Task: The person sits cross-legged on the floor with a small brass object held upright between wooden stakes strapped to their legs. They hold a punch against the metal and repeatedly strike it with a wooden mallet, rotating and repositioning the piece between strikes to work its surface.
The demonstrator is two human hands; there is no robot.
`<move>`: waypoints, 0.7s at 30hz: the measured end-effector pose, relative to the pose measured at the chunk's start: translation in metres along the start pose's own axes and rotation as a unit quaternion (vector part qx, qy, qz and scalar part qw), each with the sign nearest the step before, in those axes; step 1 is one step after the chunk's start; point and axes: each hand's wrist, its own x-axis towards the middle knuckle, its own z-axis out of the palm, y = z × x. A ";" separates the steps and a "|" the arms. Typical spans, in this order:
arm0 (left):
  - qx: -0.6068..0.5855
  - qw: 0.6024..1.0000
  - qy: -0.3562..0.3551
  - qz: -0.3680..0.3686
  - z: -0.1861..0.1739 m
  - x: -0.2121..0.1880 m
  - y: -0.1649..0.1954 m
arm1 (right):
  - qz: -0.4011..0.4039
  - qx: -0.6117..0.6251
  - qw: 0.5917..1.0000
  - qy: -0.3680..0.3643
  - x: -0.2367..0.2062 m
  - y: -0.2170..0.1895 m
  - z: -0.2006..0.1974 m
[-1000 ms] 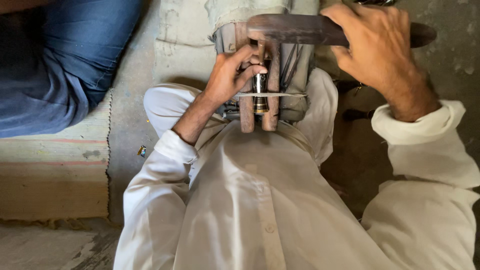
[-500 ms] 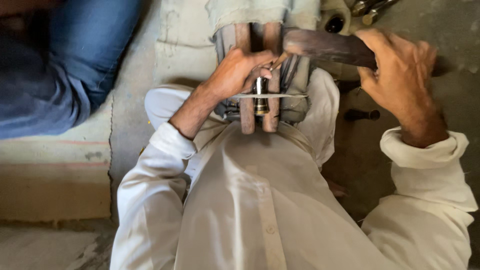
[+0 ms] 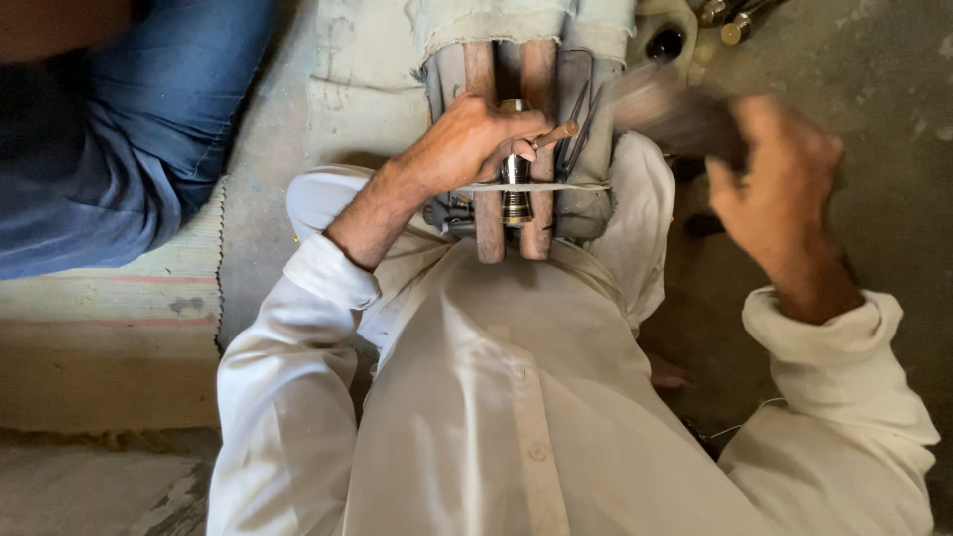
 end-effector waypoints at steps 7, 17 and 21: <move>-0.089 0.993 0.081 0.008 -0.002 -0.016 0.009 | -0.060 0.049 0.993 0.088 0.000 -0.011 -0.003; -0.091 0.979 0.177 -0.053 0.022 -0.027 0.000 | -0.229 -0.110 0.966 0.053 0.066 -0.040 -0.025; -0.138 0.955 0.229 -0.125 0.035 -0.028 0.002 | -0.265 -0.172 0.946 0.076 0.089 -0.066 -0.043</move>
